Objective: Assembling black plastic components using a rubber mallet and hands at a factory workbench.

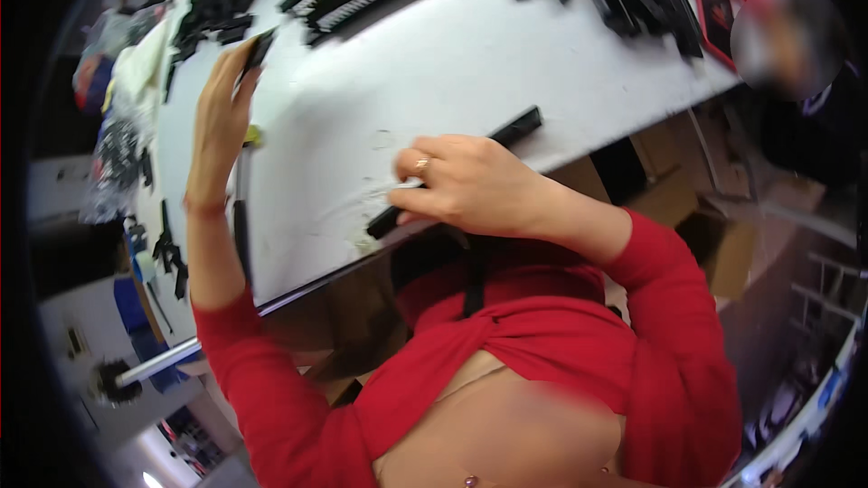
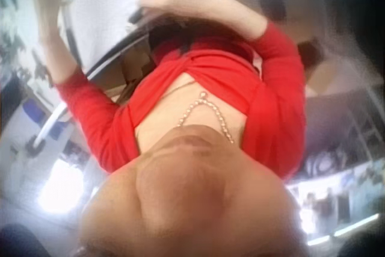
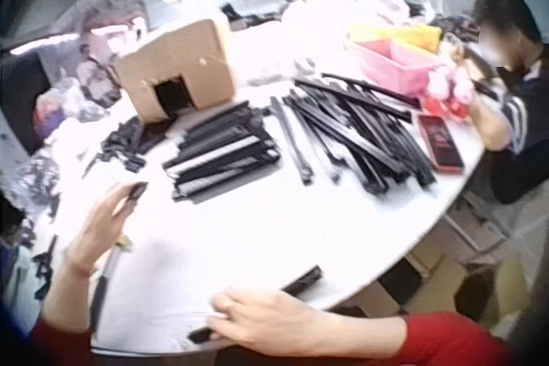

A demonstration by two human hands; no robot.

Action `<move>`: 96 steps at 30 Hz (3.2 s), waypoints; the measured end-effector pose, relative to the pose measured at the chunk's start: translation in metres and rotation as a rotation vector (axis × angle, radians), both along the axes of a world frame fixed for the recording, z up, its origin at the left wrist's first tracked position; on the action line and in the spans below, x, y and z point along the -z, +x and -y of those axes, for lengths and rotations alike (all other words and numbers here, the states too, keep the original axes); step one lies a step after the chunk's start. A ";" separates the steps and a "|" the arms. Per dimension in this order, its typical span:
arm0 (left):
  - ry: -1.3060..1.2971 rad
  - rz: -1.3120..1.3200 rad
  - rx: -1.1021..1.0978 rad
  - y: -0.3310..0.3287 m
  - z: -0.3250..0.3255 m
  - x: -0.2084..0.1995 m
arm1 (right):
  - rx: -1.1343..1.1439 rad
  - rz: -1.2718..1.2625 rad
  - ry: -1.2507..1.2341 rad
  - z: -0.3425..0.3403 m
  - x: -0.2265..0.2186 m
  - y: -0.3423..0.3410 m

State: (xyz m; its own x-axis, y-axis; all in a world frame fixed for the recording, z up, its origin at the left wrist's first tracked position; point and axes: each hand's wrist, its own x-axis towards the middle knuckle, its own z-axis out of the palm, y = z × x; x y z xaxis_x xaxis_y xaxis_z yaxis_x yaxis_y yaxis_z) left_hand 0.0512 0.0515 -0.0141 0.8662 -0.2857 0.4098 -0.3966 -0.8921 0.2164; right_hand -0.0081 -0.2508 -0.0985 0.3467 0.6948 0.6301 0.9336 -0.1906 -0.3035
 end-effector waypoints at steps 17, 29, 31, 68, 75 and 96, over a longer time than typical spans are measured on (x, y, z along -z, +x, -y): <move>-0.375 0.000 -0.257 -0.183 0.078 0.063 | 0.068 0.087 0.088 -0.004 0.005 -0.013; -0.521 -0.039 -0.253 -0.187 0.066 0.067 | 0.048 -0.317 0.059 -0.002 -0.019 -0.024; -0.502 -0.090 -0.263 -0.181 0.069 0.063 | 0.098 -0.267 -0.001 -0.004 -0.016 -0.020; 0.203 0.194 -0.428 -0.172 -0.020 0.040 | 0.282 -0.391 0.006 -0.047 -0.020 -0.032; -0.707 -0.500 -0.627 -0.202 -0.062 0.032 | 0.286 -0.340 -0.039 -0.047 -0.012 -0.021; -0.036 -0.082 -0.315 -0.256 0.050 0.016 | 0.297 -0.355 -0.029 -0.046 -0.016 -0.028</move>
State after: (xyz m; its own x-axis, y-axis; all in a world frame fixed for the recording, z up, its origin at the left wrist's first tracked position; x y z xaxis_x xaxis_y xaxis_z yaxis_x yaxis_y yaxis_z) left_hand -0.2051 0.0011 -0.0297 0.9402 0.0146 0.3403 -0.0827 -0.9594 0.2698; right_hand -0.0364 -0.2047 -0.0822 0.7244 0.5480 0.4183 0.6763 -0.4471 -0.5854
